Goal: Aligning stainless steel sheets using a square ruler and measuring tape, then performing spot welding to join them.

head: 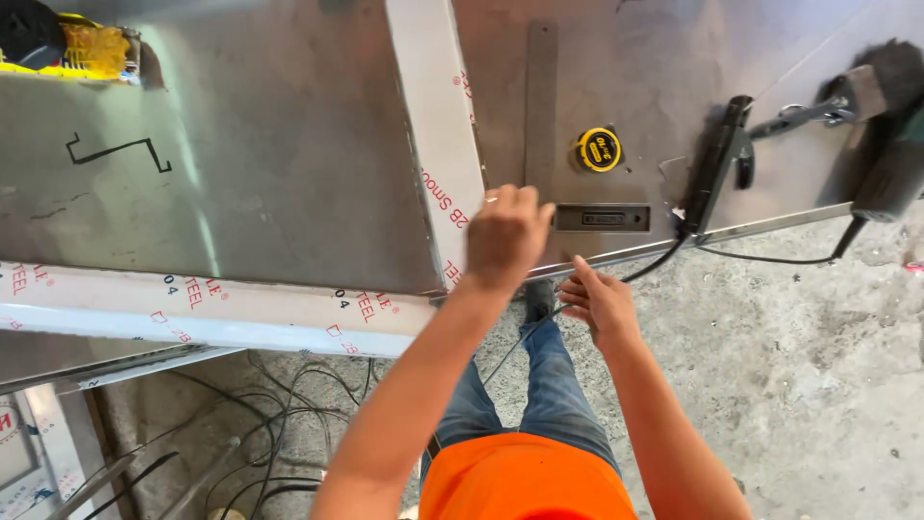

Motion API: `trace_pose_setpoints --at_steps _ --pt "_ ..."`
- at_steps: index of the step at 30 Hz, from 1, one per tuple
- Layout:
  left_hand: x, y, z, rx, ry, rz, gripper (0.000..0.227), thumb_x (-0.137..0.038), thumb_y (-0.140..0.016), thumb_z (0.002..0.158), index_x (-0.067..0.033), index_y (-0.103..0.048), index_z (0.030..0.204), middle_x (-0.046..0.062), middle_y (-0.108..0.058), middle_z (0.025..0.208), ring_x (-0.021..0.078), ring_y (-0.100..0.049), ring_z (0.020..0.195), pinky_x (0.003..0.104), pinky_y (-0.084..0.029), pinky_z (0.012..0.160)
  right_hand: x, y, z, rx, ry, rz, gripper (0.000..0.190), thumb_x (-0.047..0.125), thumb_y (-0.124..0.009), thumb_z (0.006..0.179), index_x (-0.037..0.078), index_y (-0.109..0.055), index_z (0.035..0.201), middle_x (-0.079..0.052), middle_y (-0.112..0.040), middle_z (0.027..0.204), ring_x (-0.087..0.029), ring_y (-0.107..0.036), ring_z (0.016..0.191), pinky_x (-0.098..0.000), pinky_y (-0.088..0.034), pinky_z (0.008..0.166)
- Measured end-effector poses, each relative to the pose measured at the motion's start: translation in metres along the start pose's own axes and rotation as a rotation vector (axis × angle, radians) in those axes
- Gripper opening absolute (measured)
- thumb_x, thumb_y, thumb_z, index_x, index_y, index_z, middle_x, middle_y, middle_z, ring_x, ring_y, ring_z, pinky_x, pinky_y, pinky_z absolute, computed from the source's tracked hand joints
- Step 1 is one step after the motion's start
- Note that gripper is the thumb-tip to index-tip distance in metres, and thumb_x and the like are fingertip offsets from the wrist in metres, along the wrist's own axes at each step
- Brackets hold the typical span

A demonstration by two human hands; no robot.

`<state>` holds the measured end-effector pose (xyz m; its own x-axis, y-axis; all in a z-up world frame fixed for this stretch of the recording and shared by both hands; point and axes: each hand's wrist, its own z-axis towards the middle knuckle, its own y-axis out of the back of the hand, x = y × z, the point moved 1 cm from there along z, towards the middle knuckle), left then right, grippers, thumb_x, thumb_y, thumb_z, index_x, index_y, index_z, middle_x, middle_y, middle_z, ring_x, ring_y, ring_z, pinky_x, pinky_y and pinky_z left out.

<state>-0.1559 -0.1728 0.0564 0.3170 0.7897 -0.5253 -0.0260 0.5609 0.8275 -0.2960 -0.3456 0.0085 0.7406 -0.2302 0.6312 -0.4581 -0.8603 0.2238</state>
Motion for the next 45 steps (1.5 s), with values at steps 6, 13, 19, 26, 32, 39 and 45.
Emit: trace_pose_setpoints --at_steps 6,13,19,26,32,39,45 --pt "-0.027 -0.083 0.043 0.193 0.347 0.118 0.058 -0.039 -0.083 0.078 0.0026 -0.054 0.106 0.021 -0.063 0.101 0.0356 -0.07 0.095 0.038 -0.063 0.072 -0.02 0.009 0.049 0.129 -0.115 0.277 0.047 0.039 -0.077 0.089 -0.001 -0.066 0.111 -0.012 -0.071 0.092 -0.023 -0.07 0.078 -0.0382 -0.06 0.066" --pt "-0.026 -0.068 0.043 0.337 0.617 -0.023 0.057 -0.028 -0.082 0.072 0.0024 -0.05 0.108 0.024 -0.066 0.108 0.0359 -0.07 0.101 0.042 -0.06 0.087 -0.007 0.018 0.039 0.241 -0.159 0.333 0.05 0.043 -0.076 0.087 -0.001 -0.065 0.108 -0.014 -0.071 0.095 -0.029 -0.071 0.087 -0.0482 -0.062 0.076" --pt "-0.038 -0.052 0.002 0.151 0.588 -0.205 0.048 -0.02 -0.072 0.078 0.0058 -0.045 0.108 0.031 -0.067 0.101 0.0462 -0.072 0.086 0.048 -0.061 0.082 -0.002 0.014 0.021 0.507 -0.177 0.495 0.05 0.041 -0.071 0.094 -0.004 -0.066 0.115 -0.019 -0.075 0.112 -0.03 -0.071 0.101 -0.0497 -0.059 0.088" --pt "-0.051 -0.025 -0.061 0.097 0.57 -0.413 0.055 -0.02 -0.068 0.082 0.0018 -0.039 0.124 0.029 -0.071 0.088 0.0453 -0.072 0.081 0.051 -0.059 0.074 -0.054 0.012 0.009 0.518 -0.041 0.817 0.037 0.015 -0.071 0.094 0.009 -0.062 0.13 -0.007 -0.072 0.124 -0.024 -0.068 0.115 -0.044 -0.057 0.098" --pt "0.028 0.014 -0.036 -0.192 0.089 -0.138 0.025 -0.023 -0.07 0.097 -0.0064 -0.065 0.115 0.014 -0.067 0.11 0.0345 -0.068 0.107 0.047 -0.056 0.096 -0.086 0.014 0.02 0.408 -0.006 0.915 0.028 0.006 -0.072 0.098 0.007 -0.064 0.125 -0.008 -0.071 0.122 -0.023 -0.071 0.113 -0.041 -0.059 0.1" --pt "0.099 -0.018 -0.014 0.083 -0.018 0.321 0.051 -0.032 -0.055 0.108 -0.0199 -0.047 0.156 0.008 -0.029 0.167 0.0339 -0.023 0.155 0.061 -0.026 0.124 -0.073 -0.023 0.01 0.395 0.044 0.799 0.03 0.002 -0.073 0.094 0.007 -0.065 0.122 -0.009 -0.072 0.119 -0.025 -0.072 0.109 -0.043 -0.061 0.098" --pt "0.096 -0.036 -0.02 0.063 0.035 0.254 0.053 -0.035 -0.051 0.112 -0.021 -0.039 0.162 0.006 -0.021 0.171 0.0348 -0.016 0.159 0.056 -0.025 0.127 -0.07 -0.035 0.017 0.359 0.009 0.774 0.028 0.002 -0.073 0.094 0.005 -0.066 0.121 -0.009 -0.072 0.116 -0.024 -0.073 0.106 -0.0424 -0.062 0.093"
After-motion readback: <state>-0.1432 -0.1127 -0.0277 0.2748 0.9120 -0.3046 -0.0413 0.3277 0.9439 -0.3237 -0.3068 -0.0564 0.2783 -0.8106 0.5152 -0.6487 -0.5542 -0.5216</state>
